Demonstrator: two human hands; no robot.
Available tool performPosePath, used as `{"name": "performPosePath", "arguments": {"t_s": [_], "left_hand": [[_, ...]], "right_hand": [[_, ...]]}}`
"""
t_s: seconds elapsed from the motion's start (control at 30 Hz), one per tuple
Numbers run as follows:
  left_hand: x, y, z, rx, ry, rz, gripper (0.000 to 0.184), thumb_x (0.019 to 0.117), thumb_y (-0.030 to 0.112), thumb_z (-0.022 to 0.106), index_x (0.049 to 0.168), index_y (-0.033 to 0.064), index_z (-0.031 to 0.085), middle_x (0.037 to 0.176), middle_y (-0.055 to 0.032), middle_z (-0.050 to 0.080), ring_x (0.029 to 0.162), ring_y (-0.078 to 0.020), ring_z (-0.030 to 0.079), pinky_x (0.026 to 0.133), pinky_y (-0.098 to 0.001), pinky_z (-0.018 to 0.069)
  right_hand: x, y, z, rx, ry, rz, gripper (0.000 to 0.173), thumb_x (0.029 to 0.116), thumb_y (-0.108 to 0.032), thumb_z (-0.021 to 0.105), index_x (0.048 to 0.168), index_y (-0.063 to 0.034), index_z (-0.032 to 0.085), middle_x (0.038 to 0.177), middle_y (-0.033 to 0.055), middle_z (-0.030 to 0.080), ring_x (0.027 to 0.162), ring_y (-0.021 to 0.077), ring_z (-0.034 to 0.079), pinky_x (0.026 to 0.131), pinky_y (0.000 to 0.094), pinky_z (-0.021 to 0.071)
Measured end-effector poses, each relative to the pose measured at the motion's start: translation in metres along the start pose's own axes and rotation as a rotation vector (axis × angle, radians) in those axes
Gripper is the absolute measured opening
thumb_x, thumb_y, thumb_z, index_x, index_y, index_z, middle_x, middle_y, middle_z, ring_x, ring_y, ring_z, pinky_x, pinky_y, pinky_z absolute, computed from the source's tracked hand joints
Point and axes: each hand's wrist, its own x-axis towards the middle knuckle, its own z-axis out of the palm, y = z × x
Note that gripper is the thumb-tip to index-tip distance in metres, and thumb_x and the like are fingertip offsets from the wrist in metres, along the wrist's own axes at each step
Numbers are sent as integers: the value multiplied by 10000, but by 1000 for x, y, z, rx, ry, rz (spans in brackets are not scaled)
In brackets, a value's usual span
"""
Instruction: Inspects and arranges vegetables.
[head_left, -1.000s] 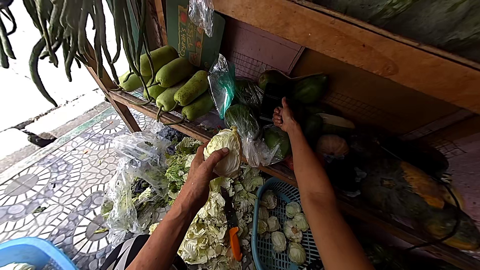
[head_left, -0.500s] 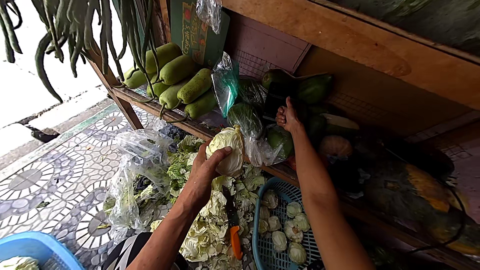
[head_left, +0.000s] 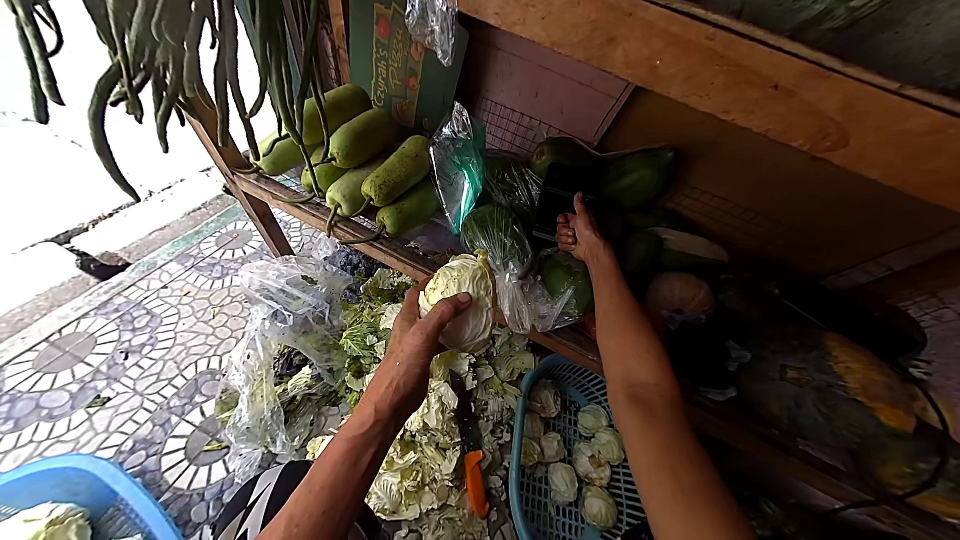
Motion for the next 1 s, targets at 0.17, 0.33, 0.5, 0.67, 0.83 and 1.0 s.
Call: {"name": "performPosePath", "arguments": {"t_s": [0.17, 0.33, 0.5, 0.67, 0.83, 1.0], "left_hand": [[-1, 1, -1, -8, -7, 7, 596, 973, 277, 608, 1493, 101, 378, 1227, -160, 633, 1026, -238, 697, 820, -372, 612], [0, 0, 1, -2, -14, 4, 620, 955, 289, 629, 1486, 93, 375, 1226, -159, 632, 1016, -234, 700, 809, -371, 614], [1, -2, 2, -6, -22, 2, 606, 959, 279, 629, 1479, 87, 382, 1221, -161, 637, 1017, -240, 702, 808, -372, 617], [1, -3, 4, 8, -20, -5, 622, 955, 299, 632, 1481, 87, 377, 1227, -165, 629, 1021, -243, 700, 812, -383, 618], [0, -2, 5, 7, -24, -9, 618, 959, 287, 628, 1485, 86, 375, 1215, -160, 633, 1008, -234, 700, 802, -370, 615], [1, -3, 5, 3, -25, -3, 618, 960, 286, 632, 1484, 79, 377, 1214, -164, 637, 1009, -239, 703, 805, -374, 618]], "right_hand": [[-4, 10, -12, 289, 2, -192, 652, 1017, -706, 90, 745, -216, 422, 448, -109, 306, 339, 6, 287, 348, 164, 258], [-5, 10, -10, 296, -5, -204, 632, 1024, -695, 108, 745, -215, 410, 447, -103, 306, 337, 11, 288, 347, 165, 258], [-5, 10, -8, 312, 22, -186, 631, 1023, -700, 123, 726, -216, 397, 441, -99, 301, 331, 11, 283, 343, 167, 252], [-7, 8, -7, 290, 24, -177, 623, 1031, -687, 127, 728, -212, 393, 449, -98, 295, 337, 13, 287, 347, 164, 252], [-8, 8, -7, 279, 17, -175, 616, 1035, -682, 134, 725, -215, 390, 447, -99, 293, 338, 12, 288, 347, 166, 255], [-7, 9, -7, 278, 10, -182, 619, 1036, -677, 128, 726, -210, 391, 447, -96, 302, 338, 14, 294, 349, 165, 262]]}}
